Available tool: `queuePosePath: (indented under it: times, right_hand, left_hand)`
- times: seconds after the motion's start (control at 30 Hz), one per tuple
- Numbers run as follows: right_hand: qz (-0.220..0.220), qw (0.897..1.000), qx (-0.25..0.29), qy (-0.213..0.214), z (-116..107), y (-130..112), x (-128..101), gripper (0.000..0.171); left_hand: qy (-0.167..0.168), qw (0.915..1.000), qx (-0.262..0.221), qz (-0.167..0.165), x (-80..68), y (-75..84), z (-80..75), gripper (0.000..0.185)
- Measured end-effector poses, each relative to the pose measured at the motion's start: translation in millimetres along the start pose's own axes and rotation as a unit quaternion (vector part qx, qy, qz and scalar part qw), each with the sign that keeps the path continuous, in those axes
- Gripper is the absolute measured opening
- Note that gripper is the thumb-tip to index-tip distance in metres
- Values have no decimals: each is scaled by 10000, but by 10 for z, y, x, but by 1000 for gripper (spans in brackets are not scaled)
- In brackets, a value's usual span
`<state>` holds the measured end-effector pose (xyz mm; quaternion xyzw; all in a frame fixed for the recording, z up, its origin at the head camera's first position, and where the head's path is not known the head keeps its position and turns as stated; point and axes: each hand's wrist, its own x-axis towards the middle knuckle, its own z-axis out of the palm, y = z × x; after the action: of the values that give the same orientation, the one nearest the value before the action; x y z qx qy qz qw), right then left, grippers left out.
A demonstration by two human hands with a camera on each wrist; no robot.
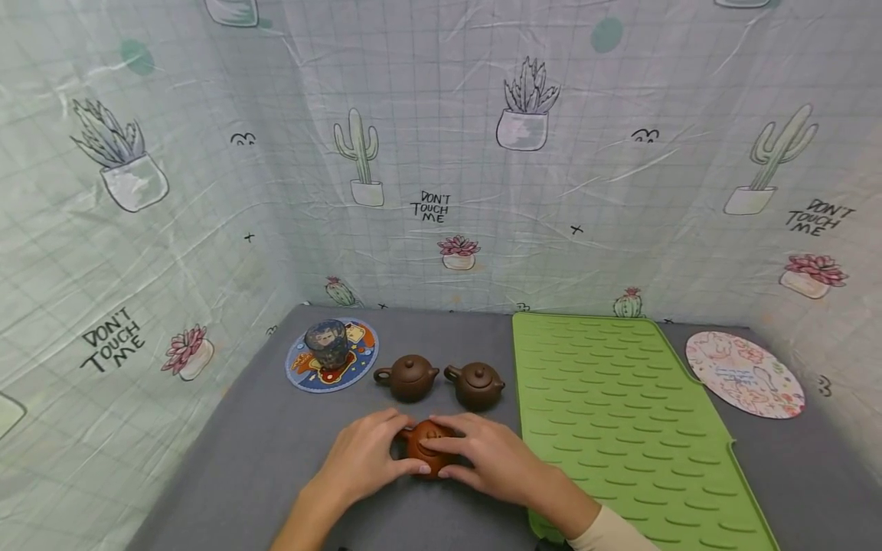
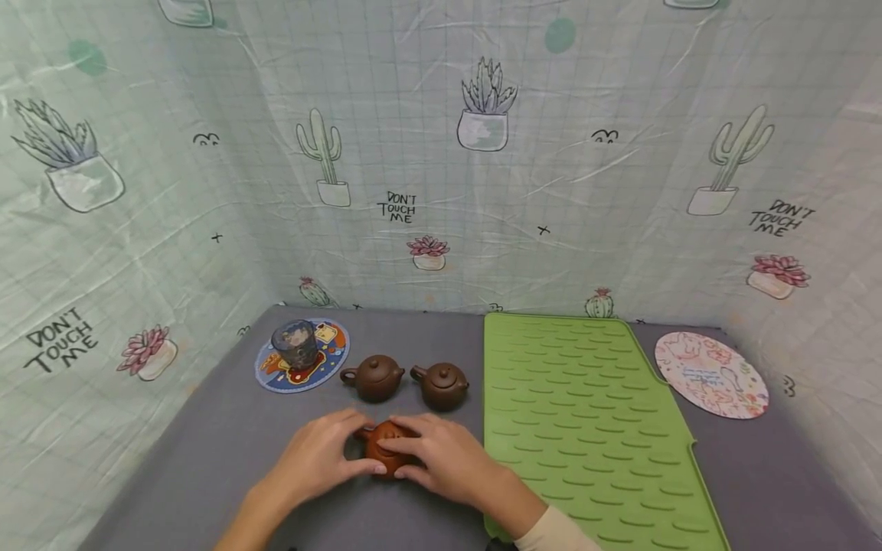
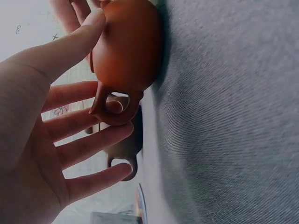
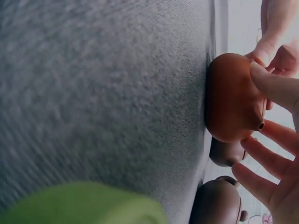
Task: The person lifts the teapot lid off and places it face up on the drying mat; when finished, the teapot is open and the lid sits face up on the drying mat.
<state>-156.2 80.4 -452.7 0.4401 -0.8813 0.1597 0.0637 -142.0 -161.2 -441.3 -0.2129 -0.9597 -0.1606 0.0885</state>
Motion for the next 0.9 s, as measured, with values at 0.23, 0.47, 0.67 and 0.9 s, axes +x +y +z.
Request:
queuePosePath:
  times: [0.23,0.47,0.67,0.9]
  right_hand:
    - [-111,9995,40,293,8,-10,-9,47]
    - [-150,9989,110,438,19,-15,-9,49]
    - [-135,9990,281,307,17,-29,-3,49]
    - [-41,9991,326,259,21,-39,11,46]
  left_hand:
    - [22,10000,-92,14,-10,30,18,52]
    - [-65,10000,7,-12,-9,43,18,52]
    - [-113,9998,6,-179,-40,67,29,56]
    - [310,9993,129,-157,-91,106,76,55]
